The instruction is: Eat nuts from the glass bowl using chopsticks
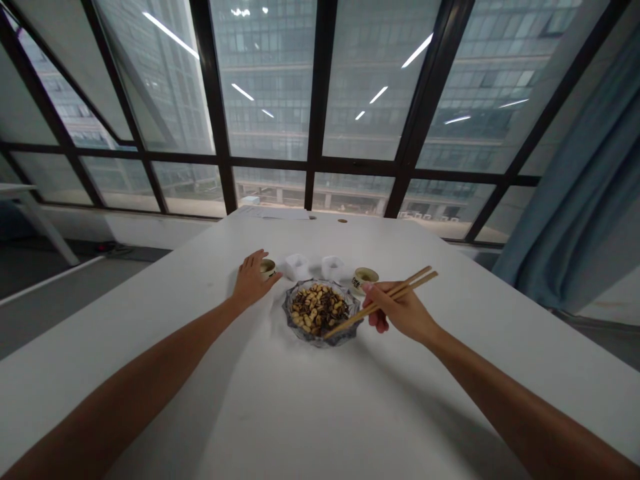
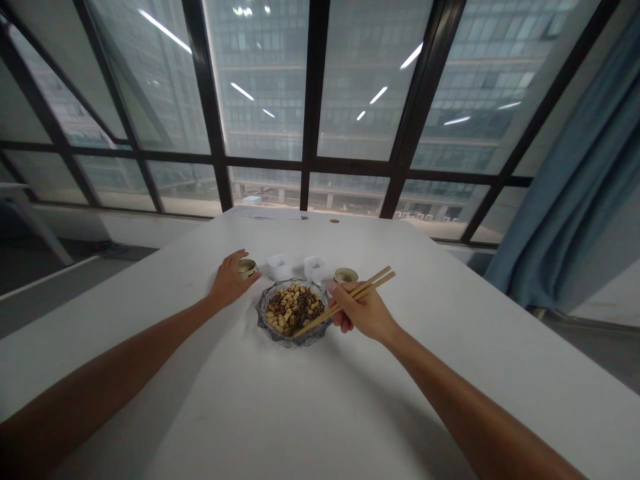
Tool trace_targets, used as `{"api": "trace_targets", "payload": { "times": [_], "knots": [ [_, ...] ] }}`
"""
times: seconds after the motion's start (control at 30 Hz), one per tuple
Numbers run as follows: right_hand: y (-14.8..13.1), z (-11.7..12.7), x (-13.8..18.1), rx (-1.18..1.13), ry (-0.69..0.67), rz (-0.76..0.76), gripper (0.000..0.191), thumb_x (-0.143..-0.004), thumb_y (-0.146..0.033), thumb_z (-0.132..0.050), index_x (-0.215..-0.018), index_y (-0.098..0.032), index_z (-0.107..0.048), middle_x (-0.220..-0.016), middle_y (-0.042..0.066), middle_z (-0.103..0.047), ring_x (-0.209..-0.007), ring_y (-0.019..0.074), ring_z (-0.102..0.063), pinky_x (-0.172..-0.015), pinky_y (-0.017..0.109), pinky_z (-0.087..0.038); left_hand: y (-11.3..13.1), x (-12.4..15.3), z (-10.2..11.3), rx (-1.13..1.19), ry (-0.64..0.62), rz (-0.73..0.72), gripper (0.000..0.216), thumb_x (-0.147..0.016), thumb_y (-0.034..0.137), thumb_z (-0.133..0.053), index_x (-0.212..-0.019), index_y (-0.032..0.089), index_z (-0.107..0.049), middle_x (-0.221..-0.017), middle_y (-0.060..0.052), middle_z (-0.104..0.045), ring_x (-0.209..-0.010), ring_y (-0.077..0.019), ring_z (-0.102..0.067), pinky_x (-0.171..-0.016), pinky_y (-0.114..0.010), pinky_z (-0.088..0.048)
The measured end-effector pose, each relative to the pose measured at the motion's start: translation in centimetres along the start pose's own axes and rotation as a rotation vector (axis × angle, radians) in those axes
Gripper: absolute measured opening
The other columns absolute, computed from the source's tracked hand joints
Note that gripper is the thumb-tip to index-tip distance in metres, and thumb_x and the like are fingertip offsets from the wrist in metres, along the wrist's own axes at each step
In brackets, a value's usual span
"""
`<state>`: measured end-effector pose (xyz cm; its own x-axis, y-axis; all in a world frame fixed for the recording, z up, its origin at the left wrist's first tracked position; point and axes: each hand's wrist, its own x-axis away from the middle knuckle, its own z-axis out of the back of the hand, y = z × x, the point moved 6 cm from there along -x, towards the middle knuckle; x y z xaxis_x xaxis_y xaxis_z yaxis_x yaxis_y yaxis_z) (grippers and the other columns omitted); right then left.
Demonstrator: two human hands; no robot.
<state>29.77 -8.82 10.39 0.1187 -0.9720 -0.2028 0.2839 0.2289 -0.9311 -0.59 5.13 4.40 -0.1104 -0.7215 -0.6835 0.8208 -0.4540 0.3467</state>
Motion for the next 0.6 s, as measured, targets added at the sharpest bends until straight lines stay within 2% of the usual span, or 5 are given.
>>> {"api": "trace_targets", "payload": {
  "times": [0.07, 0.13, 0.27, 0.43, 0.6],
  "knots": [
    [0.5, -1.0, 0.1, 0.003, -0.065, -0.036, 0.052, -0.073, -0.067, -0.075, -0.062, -0.016, -0.067, -0.046, 0.003, -0.064, -0.033, 0.0112, -0.055, -0.03, 0.019, -0.041, -0.8, 0.1, -0.5, 0.056, -0.008, 0.088, 0.066, -0.081, 0.048, -0.072, -0.135, 0.02, -0.046, -0.144, -0.015, -0.055, -0.135, -0.0307, -0.05, -0.113, -0.047, -0.041],
    [1.0, -1.3, 0.0, -0.004, -0.039, -0.009, 0.051, -0.071, -0.065, -0.077, -0.059, -0.017, -0.067, -0.048, 0.004, -0.066, -0.035, 0.012, -0.057, -0.033, 0.02, -0.045, -1.4, 0.3, -1.0, 0.098, -0.036, 0.175, 0.07, -0.08, 0.047, -0.074, -0.137, 0.021, -0.044, -0.144, -0.015, -0.055, -0.135, -0.0298, -0.051, -0.113, -0.044, -0.042],
    [1.5, 0.0, -0.6, -0.011, 0.144, 0.081, 0.055, -0.072, -0.072, -0.073, -0.059, -0.018, -0.068, -0.051, 0.005, -0.068, -0.04, 0.0147, -0.061, -0.038, 0.024, -0.052, -2.2, 0.5, -1.7, 0.16, -0.077, 0.279, 0.075, -0.08, 0.049, -0.075, -0.14, 0.021, -0.04, -0.147, -0.015, -0.052, -0.133, -0.0286, -0.054, -0.111, -0.042, -0.044],
    [0.9, 2.4, -0.6, -0.027, 0.322, 0.113, 0.061, -0.07, -0.077, -0.07, -0.067, -0.016, -0.072, -0.051, 0.005, -0.067, -0.039, 0.0152, -0.061, -0.036, 0.025, -0.051, -2.2, 0.6, -1.8, 0.196, -0.121, 0.318, 0.076, -0.081, 0.05, -0.073, -0.142, 0.019, -0.037, -0.142, -0.016, -0.056, -0.127, -0.028, -0.059, -0.107, -0.042, -0.048],
    [-0.3, 0.6, 0.4, -0.024, 0.183, 0.152, 0.061, -0.075, -0.077, -0.066, -0.065, -0.017, -0.072, -0.048, 0.005, -0.065, -0.037, 0.0143, -0.058, -0.036, 0.026, -0.05, -2.2, 0.6, -1.8, 0.188, -0.139, 0.327, 0.077, -0.082, 0.051, -0.072, -0.142, 0.019, -0.036, -0.138, -0.016, -0.059, -0.123, -0.0281, -0.061, -0.104, -0.044, -0.049]
  ]
}}
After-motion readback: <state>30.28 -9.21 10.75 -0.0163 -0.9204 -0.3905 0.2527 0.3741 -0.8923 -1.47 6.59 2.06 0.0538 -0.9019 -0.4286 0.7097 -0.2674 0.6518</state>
